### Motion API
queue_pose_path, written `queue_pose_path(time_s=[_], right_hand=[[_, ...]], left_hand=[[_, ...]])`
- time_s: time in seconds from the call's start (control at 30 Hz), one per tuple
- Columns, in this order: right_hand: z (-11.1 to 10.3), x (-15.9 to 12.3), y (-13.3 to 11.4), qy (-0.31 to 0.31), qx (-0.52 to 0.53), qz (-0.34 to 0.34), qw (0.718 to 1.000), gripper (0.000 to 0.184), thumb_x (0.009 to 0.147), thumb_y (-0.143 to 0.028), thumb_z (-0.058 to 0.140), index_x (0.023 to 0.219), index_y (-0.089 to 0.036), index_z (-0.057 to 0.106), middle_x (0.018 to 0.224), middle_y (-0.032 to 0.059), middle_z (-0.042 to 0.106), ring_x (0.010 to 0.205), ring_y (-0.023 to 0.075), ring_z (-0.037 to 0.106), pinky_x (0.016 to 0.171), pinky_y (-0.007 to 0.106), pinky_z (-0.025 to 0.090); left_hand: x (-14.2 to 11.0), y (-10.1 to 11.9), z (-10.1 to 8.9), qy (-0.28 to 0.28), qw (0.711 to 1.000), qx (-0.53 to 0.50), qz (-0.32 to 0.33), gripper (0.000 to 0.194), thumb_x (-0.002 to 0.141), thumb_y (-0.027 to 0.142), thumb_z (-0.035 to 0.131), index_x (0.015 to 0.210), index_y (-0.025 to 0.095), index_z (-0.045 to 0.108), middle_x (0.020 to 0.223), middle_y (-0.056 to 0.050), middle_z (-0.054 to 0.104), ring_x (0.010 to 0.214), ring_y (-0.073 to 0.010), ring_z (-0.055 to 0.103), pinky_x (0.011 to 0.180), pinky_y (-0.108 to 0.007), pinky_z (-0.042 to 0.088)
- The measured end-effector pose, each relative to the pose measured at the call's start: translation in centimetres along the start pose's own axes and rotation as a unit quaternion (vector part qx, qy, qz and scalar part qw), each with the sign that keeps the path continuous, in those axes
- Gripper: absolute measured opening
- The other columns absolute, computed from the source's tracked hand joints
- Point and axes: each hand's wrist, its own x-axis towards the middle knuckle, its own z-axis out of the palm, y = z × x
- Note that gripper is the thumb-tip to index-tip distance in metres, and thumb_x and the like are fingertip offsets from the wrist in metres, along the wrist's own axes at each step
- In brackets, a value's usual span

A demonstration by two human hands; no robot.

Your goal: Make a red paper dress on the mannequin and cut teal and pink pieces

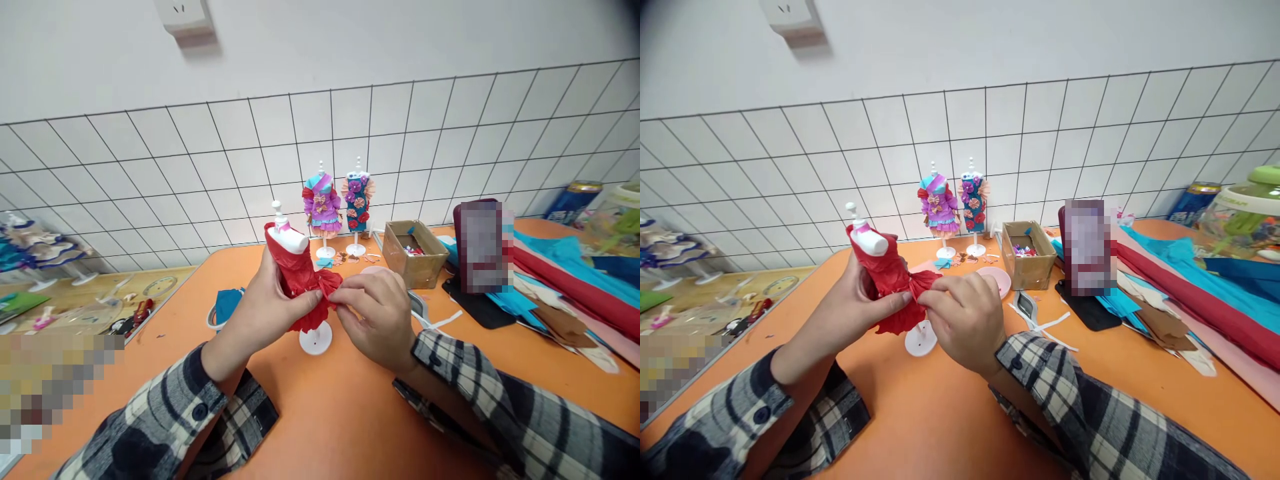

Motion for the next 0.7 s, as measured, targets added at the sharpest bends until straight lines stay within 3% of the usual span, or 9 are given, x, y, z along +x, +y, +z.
queue_pose_path(time_s=[0.13, 0.2, 0.3, 0.4, 0.5, 0.7], right_hand=[[-0.1, -0.3, 0.1, -0.024, -0.048, -0.057, 0.997, 0.016, 0.082, -0.019, 0.066, 0.093, -0.029, 0.067, 0.097, -0.0052, 0.072, 0.076, 0.0163, 0.055, 0.077, 0.038, 0.034], [-0.6, -0.3, 0.0, -0.020, -0.028, -0.057, 0.998, 0.017, 0.080, -0.022, 0.063, 0.095, -0.030, 0.067, 0.099, -0.0034, 0.071, 0.076, 0.0171, 0.055, 0.076, 0.039, 0.034], [-1.3, -0.1, -0.2, 0.010, 0.047, -0.024, 0.999, 0.019, 0.078, -0.024, 0.058, 0.094, -0.028, 0.065, 0.092, -0.0005, 0.067, 0.078, 0.0192, 0.057, 0.075, 0.039, 0.035], [-1.7, 0.2, -0.4, 0.036, 0.090, 0.038, 0.995, 0.019, 0.077, -0.022, 0.053, 0.094, -0.025, 0.063, 0.089, 0.0019, 0.064, 0.081, 0.0202, 0.058, 0.076, 0.039, 0.037], [-1.6, 0.3, -0.4, 0.023, 0.087, 0.059, 0.994, 0.018, 0.078, -0.024, 0.055, 0.094, -0.025, 0.063, 0.091, 0.0026, 0.063, 0.081, 0.0202, 0.057, 0.076, 0.038, 0.037], [-0.8, -0.3, -0.5, -0.020, 0.065, 0.014, 0.998, 0.018, 0.078, -0.026, 0.061, 0.095, -0.026, 0.066, 0.095, 0.0009, 0.067, 0.084, 0.0211, 0.056, 0.081, 0.041, 0.037]], left_hand=[[0.0, -0.3, -0.4, -0.046, 0.999, -0.016, 0.017, 0.057, 0.073, 0.032, 0.077, 0.117, 0.022, 0.042, 0.100, -0.003, 0.058, 0.089, -0.0201, 0.060, 0.074, -0.031, 0.052], [0.0, -0.1, -0.7, -0.036, 0.999, 0.006, 0.005, 0.060, 0.072, 0.034, 0.077, 0.120, 0.022, 0.044, 0.102, -0.004, 0.059, 0.093, -0.0227, 0.061, 0.077, -0.034, 0.053], [0.2, 0.3, -1.6, -0.017, 0.998, 0.054, -0.009, 0.067, 0.072, 0.034, 0.077, 0.130, 0.022, 0.045, 0.112, -0.007, 0.059, 0.103, -0.0266, 0.060, 0.086, -0.039, 0.052], [0.5, 0.5, -2.6, -0.043, 0.997, 0.060, 0.009, 0.072, 0.069, 0.030, 0.080, 0.133, 0.024, 0.047, 0.123, -0.007, 0.058, 0.116, -0.0291, 0.055, 0.097, -0.041, 0.047], [0.9, 0.4, -3.4, -0.050, 0.997, 0.045, 0.028, 0.068, 0.069, 0.028, 0.081, 0.130, 0.023, 0.051, 0.126, -0.008, 0.060, 0.123, -0.0294, 0.052, 0.104, -0.042, 0.042], [1.0, 0.2, -3.4, -0.074, 0.997, 0.031, 0.010, 0.052, 0.074, 0.027, 0.077, 0.122, 0.021, 0.058, 0.124, -0.009, 0.064, 0.119, -0.0296, 0.056, 0.104, -0.046, 0.044]])
